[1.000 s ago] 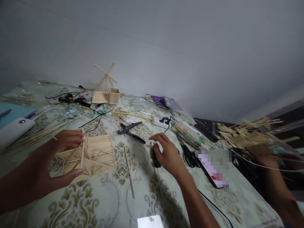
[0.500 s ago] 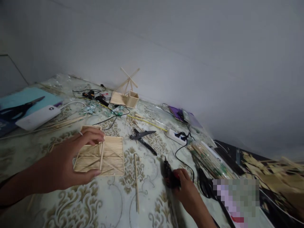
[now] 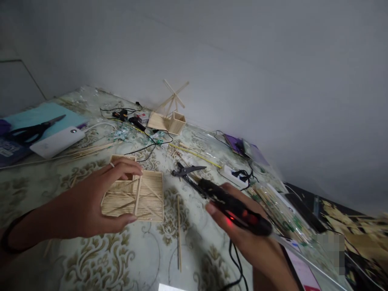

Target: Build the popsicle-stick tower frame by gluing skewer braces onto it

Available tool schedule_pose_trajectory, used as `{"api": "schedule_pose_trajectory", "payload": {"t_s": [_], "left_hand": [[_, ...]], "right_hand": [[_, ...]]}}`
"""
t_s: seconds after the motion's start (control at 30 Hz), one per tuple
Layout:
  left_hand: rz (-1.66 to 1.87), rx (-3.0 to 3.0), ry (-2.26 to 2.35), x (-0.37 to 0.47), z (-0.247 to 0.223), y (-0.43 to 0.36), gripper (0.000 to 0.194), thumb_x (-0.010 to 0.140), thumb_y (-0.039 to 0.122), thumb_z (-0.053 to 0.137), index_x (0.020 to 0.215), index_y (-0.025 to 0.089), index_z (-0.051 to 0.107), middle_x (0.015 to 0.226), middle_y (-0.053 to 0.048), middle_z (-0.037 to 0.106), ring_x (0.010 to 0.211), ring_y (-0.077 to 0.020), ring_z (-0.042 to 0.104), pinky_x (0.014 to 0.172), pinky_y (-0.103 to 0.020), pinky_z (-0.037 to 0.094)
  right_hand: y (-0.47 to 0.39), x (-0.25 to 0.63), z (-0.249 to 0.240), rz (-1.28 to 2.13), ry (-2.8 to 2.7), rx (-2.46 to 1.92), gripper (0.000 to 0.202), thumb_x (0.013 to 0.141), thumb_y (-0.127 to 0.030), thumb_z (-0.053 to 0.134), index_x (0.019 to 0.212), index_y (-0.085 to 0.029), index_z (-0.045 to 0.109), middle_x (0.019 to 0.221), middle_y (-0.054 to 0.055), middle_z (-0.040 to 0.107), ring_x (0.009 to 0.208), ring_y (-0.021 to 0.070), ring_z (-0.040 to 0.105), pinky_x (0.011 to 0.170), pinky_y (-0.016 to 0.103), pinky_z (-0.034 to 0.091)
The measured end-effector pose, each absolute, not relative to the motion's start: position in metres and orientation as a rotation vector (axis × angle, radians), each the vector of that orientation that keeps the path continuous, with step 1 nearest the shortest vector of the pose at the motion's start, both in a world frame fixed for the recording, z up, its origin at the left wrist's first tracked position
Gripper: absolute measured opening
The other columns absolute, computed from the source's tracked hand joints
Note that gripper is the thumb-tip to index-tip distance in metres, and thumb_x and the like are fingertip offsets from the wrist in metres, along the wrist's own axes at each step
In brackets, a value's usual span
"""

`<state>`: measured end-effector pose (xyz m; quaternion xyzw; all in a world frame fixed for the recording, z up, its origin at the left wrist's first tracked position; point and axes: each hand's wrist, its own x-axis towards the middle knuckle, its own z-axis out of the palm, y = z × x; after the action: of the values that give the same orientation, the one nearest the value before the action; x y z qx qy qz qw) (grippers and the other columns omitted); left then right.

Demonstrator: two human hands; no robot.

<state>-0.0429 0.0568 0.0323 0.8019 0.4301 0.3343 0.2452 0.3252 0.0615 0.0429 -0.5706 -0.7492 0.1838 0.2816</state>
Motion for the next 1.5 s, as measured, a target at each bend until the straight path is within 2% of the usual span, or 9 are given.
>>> {"api": "schedule_pose_trajectory", "payload": {"t_s": [0.13, 0.23, 0.7, 1.0, 1.07, 1.23, 1.33, 1.4, 1.5], "left_hand": [[0.913, 2.185, 1.19, -0.043, 0.031, 0.055, 0.068, 0.08, 0.034, 0.088, 0.14, 0.03, 0.057, 0.143, -0.008, 0.07, 0.133, -0.0336, 0.07, 0.112, -0.048, 0.061], [0.892, 2.181, 1.195, -0.043, 0.032, 0.054, 0.072, 0.079, 0.035, 0.089, 0.142, 0.029, 0.055, 0.145, -0.008, 0.069, 0.136, -0.0335, 0.068, 0.113, -0.045, 0.06], [0.89, 2.099, 1.191, -0.045, 0.027, 0.052, 0.069, 0.081, 0.038, 0.085, 0.142, 0.036, 0.052, 0.15, -0.007, 0.062, 0.138, -0.0369, 0.064, 0.112, -0.051, 0.058], [0.853, 2.195, 1.136, -0.049, 0.025, 0.053, 0.078, 0.082, 0.037, 0.085, 0.149, 0.04, 0.045, 0.158, -0.005, 0.058, 0.148, -0.0361, 0.058, 0.119, -0.051, 0.055], [0.849, 2.205, 1.133, -0.049, 0.026, 0.052, 0.078, 0.081, 0.036, 0.086, 0.148, 0.04, 0.046, 0.158, -0.005, 0.058, 0.148, -0.0354, 0.059, 0.12, -0.049, 0.054], [0.834, 2.246, 1.102, -0.05, 0.029, 0.049, 0.077, 0.081, 0.035, 0.086, 0.147, 0.037, 0.047, 0.161, -0.006, 0.057, 0.147, -0.0347, 0.06, 0.117, -0.046, 0.057], [0.81, 2.26, 1.102, -0.05, 0.03, 0.048, 0.078, 0.082, 0.036, 0.086, 0.148, 0.038, 0.045, 0.161, -0.006, 0.056, 0.149, -0.0345, 0.058, 0.118, -0.046, 0.057], [0.795, 2.271, 1.114, -0.05, 0.03, 0.047, 0.077, 0.083, 0.035, 0.086, 0.148, 0.038, 0.045, 0.16, -0.006, 0.057, 0.148, -0.034, 0.059, 0.119, -0.047, 0.056], [0.812, 2.286, 1.115, -0.05, 0.03, 0.047, 0.077, 0.082, 0.033, 0.085, 0.148, 0.037, 0.045, 0.16, -0.006, 0.057, 0.148, -0.034, 0.059, 0.12, -0.049, 0.055]], "right_hand": [[0.079, 0.265, 0.055, 0.593, -2.134, -1.235, 0.04, 0.097, -0.045, 0.074, 0.07, -0.025, 0.053, 0.063, -0.005, 0.049, 0.053, 0.0131, 0.047, 0.048, 0.027, 0.039], [0.085, 0.254, 0.053, 0.696, -2.174, -1.19, 0.04, 0.099, -0.046, 0.072, 0.072, -0.025, 0.052, 0.067, -0.004, 0.051, 0.058, 0.0133, 0.048, 0.051, 0.027, 0.039], [0.077, 0.387, -0.048, 0.409, -2.101, -1.778, 0.039, 0.093, -0.064, 0.067, 0.085, -0.026, 0.059, 0.072, 0.001, 0.062, 0.063, 0.0201, 0.056, 0.061, 0.032, 0.047], [0.059, 0.435, -0.079, 0.425, -2.077, -1.942, 0.023, 0.079, -0.036, 0.062, 0.097, -0.023, 0.07, 0.099, 0.013, 0.073, 0.088, 0.0312, 0.076, 0.084, 0.046, 0.062], [0.053, 0.448, -0.084, 0.485, -2.099, -1.97, 0.028, 0.078, -0.037, 0.063, 0.101, -0.022, 0.072, 0.102, 0.014, 0.075, 0.094, 0.0333, 0.077, 0.089, 0.049, 0.063], [0.055, 0.47, -0.075, 0.551, -2.208, -1.981, 0.049, 0.092, -0.054, 0.059, 0.126, -0.021, 0.071, 0.128, 0.021, 0.076, 0.112, 0.0373, 0.08, 0.104, 0.053, 0.064], [0.086, 0.453, -0.063, 0.325, -2.305, -1.93, 0.059, 0.099, -0.058, 0.055, 0.141, -0.018, 0.066, 0.144, 0.025, 0.07, 0.131, 0.0404, 0.073, 0.117, 0.058, 0.056], [0.118, 0.429, -0.062, 0.258, -2.42, -1.831, 0.067, 0.104, -0.059, 0.051, 0.156, -0.016, 0.056, 0.159, 0.027, 0.059, 0.149, 0.041, 0.06, 0.126, 0.061, 0.047], [0.167, 0.393, -0.07, 0.268, -2.507, -1.744, 0.086, 0.097, -0.063, 0.066, 0.169, -0.021, 0.044, 0.176, 0.024, 0.042, 0.163, 0.0409, 0.043, 0.133, 0.062, 0.036]]}}
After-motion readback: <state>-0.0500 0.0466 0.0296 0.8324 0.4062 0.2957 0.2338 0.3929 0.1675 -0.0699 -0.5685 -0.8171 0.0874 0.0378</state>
